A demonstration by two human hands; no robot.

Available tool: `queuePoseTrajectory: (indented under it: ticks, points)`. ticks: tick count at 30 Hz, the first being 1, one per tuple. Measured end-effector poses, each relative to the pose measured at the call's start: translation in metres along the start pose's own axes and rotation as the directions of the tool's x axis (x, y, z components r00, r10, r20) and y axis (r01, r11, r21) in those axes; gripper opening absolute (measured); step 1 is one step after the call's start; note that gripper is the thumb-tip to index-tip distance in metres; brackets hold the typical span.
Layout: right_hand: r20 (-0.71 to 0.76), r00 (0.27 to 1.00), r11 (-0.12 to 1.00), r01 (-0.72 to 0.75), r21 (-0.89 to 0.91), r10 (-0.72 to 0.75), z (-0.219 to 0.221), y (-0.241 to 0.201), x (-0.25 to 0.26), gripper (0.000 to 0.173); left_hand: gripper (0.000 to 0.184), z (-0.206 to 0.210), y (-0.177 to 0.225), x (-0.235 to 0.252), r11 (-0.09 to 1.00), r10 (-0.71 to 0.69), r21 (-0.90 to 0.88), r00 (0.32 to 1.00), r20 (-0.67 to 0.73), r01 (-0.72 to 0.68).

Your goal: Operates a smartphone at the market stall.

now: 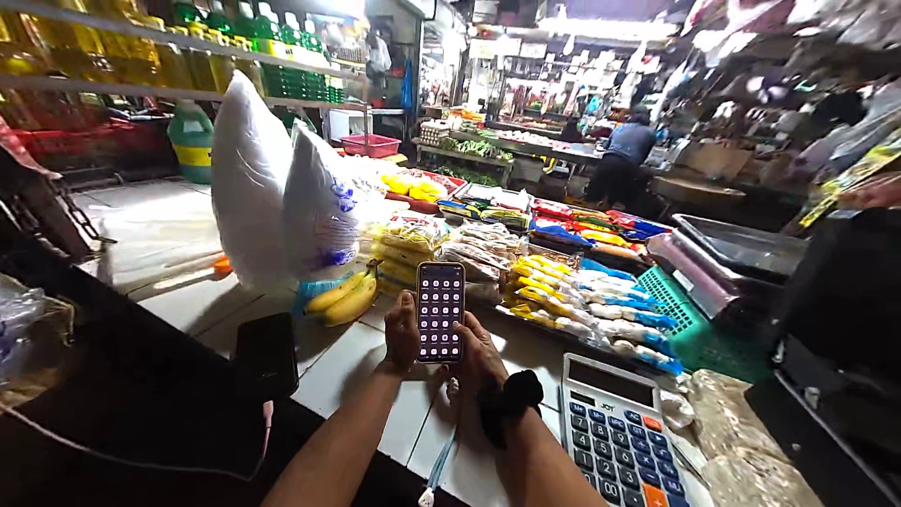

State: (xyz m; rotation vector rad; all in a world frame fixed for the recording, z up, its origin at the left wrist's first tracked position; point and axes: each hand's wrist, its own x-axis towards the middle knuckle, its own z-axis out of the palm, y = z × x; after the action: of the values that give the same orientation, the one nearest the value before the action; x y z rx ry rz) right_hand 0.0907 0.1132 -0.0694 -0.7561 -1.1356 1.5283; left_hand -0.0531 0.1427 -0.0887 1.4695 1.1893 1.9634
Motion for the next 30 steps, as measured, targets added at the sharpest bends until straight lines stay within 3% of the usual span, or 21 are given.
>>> queuePoseTrajectory:
  ticks: [10,19,25,30]
  points:
    - [-0.028,0.987,0.982,-0.154,0.112,0.158,0.006,-0.010,-0.003,0.056,0.052,0.000,0.008,-0.001,0.996,-0.027,0.088,1.000,0.001,0.027]
    - [-0.051,0.987,0.986,-0.146,0.085,0.150,0.008,-0.010,-0.004,0.063,0.051,0.000,0.011,-0.001,0.990,-0.063,0.125,0.998,-0.019,0.064]
    - [-0.059,0.986,0.983,-0.151,0.102,0.157,0.008,-0.010,-0.005,0.072,0.039,-0.001,0.017,0.003,0.967,-0.235,-0.091,0.971,0.036,0.237]
    - [-0.069,0.987,0.979,-0.134,0.154,0.146,0.006,-0.011,-0.005,0.076,0.035,0.003,0.017,0.005,0.891,-0.287,-0.319,0.946,0.154,0.322]
